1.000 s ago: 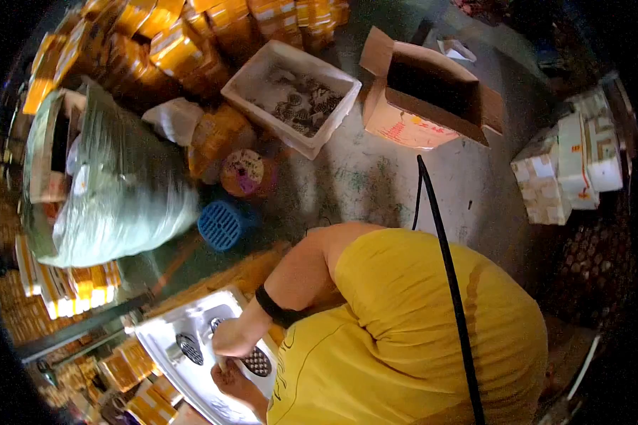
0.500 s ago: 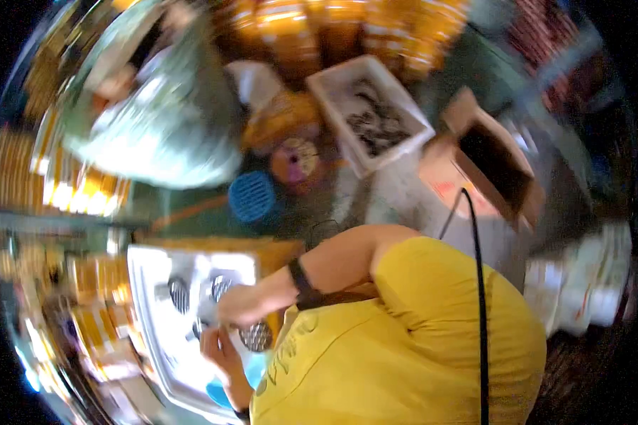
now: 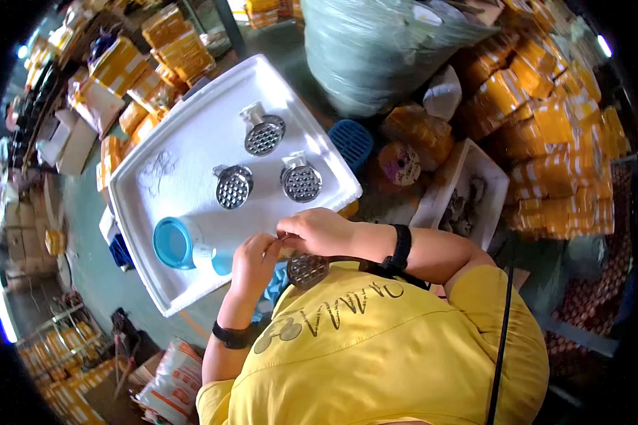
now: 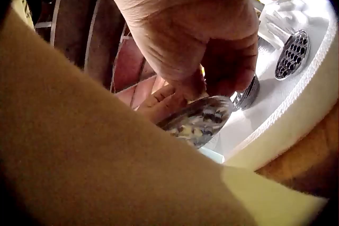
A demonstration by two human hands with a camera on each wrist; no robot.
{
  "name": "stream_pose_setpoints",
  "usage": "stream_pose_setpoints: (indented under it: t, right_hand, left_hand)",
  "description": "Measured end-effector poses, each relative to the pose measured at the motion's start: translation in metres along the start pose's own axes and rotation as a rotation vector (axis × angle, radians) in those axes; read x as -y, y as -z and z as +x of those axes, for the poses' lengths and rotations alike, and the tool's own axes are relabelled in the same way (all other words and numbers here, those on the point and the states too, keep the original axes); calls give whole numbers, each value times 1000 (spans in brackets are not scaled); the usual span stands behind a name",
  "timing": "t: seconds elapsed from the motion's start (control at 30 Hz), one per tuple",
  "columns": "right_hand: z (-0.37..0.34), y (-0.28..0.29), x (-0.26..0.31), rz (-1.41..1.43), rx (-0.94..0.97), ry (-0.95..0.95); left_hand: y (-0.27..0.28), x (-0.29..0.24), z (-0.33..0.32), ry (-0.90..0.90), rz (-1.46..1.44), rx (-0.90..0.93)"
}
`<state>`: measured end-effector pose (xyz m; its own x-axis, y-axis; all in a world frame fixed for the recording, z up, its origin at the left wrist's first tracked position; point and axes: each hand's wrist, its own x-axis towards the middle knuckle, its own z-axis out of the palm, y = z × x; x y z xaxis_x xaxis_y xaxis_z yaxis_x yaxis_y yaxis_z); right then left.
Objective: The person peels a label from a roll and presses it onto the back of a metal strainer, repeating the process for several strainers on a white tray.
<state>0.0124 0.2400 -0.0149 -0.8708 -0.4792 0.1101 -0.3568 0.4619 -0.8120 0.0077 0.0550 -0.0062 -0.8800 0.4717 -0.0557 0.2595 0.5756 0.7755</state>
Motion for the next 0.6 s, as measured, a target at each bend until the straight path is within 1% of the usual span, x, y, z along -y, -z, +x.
stream_pose_setpoints:
  t: [0.07,0.1,0.13,0.17,0.2,0.23,0.27,0.3,0.33,0.37,0.4,0.43,0.47,0.5,0.6]
  right_hand:
    - [2,-4,-1,-111,57,17]
    - [3,-3,-2,-121,42,37]
    - [6,0,-3,-129,27,58]
    - [9,4,-5,-133,10,80]
    - [13,10,-7,-115,-148,131]
    - [17,18,-16,-121,-277,101]
    - [21,28,-23,-80,-282,-1]
    - [28,40,-24,-161,-328,-54]
    - [34,46,-36,-275,-376,-55]
    - [41,53,-42,-393,-377,-39]
    - [45,60,-44,-468,-332,-77]
    - [48,62,-48,-582,-350,-63]
    - [49,62,-47,-576,-371,-47]
    - [51,62,-44,-570,-392,-32]
    - [57,52,-31,-430,-420,57]
  left_hand:
    - [-2,3,-5,30,-43,-14]
    - [-3,5,-8,45,-64,-20]
    - [-4,11,-11,58,-25,-56]
    - [-1,14,-15,95,-64,-104]
    - [4,18,-19,133,-100,-155]
    - [10,22,-24,173,-135,-208]
    - [17,26,-32,166,-166,-287]
    - [23,31,-41,234,-298,-355]
    - [29,43,-53,267,-263,-395]
    - [35,57,-64,294,-228,-433]
    - [41,65,-75,406,-250,-458]
    - [46,70,-84,565,-229,-462]
    - [48,72,-92,599,-64,-471]
    - [51,69,-97,633,99,-476]
    - [36,88,-99,544,137,-655]
